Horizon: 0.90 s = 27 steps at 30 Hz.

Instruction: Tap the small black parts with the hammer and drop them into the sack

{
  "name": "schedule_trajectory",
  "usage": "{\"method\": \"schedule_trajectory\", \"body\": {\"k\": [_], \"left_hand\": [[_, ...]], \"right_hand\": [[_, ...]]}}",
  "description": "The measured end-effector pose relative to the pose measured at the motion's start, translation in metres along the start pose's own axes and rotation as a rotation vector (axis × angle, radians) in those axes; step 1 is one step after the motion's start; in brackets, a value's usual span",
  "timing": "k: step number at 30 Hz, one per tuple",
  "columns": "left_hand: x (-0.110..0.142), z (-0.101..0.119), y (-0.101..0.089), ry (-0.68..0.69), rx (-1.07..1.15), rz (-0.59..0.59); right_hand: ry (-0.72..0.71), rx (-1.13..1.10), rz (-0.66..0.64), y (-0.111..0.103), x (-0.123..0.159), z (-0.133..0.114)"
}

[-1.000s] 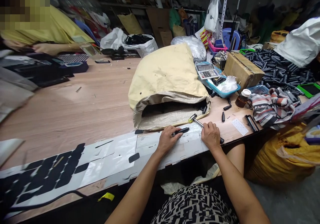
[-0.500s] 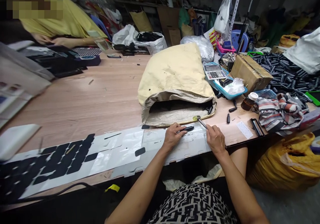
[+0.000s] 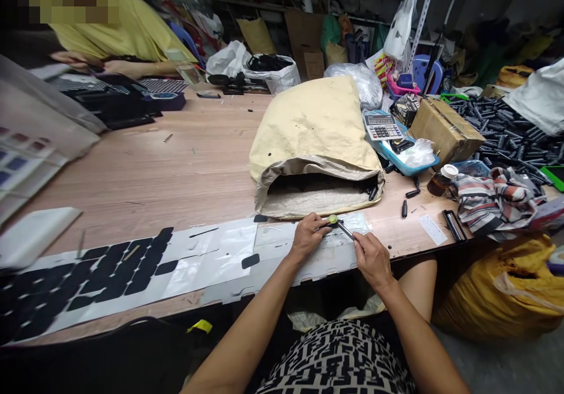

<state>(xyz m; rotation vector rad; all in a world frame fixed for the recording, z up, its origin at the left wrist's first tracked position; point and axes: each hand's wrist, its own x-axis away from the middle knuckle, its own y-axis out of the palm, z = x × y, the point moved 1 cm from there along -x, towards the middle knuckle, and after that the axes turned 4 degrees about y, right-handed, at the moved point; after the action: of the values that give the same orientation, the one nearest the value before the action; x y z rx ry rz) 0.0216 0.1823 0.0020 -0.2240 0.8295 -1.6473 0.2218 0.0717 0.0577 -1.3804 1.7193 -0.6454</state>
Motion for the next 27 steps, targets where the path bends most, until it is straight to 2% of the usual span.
{"method": "schedule_trajectory", "body": {"k": [4, 9, 13, 17, 21, 27], "left_hand": [[0.000, -0.001, 0.001, -0.004, -0.002, -0.002], [0.000, 0.002, -0.001, 0.000, -0.022, -0.008], [0.001, 0.003, -0.003, -0.001, -0.020, -0.009], [0.001, 0.005, -0.003, 0.010, -0.019, -0.010], [0.001, 0.007, -0.005, 0.026, -0.034, -0.031], [0.001, 0.011, -0.010, -0.001, -0.040, -0.071]], "right_hand": [[0.013, -0.051, 0.045, -0.003, -0.002, 0.005], [0.012, -0.015, 0.009, -0.002, 0.000, 0.008], [0.027, 0.020, 0.038, -0.005, -0.009, 0.012], [0.024, 0.144, 0.096, -0.005, -0.033, 0.025], [0.006, 0.350, 0.128, 0.006, -0.052, 0.044], [-0.015, 0.474, 0.131, 0.019, -0.057, 0.051]]}}
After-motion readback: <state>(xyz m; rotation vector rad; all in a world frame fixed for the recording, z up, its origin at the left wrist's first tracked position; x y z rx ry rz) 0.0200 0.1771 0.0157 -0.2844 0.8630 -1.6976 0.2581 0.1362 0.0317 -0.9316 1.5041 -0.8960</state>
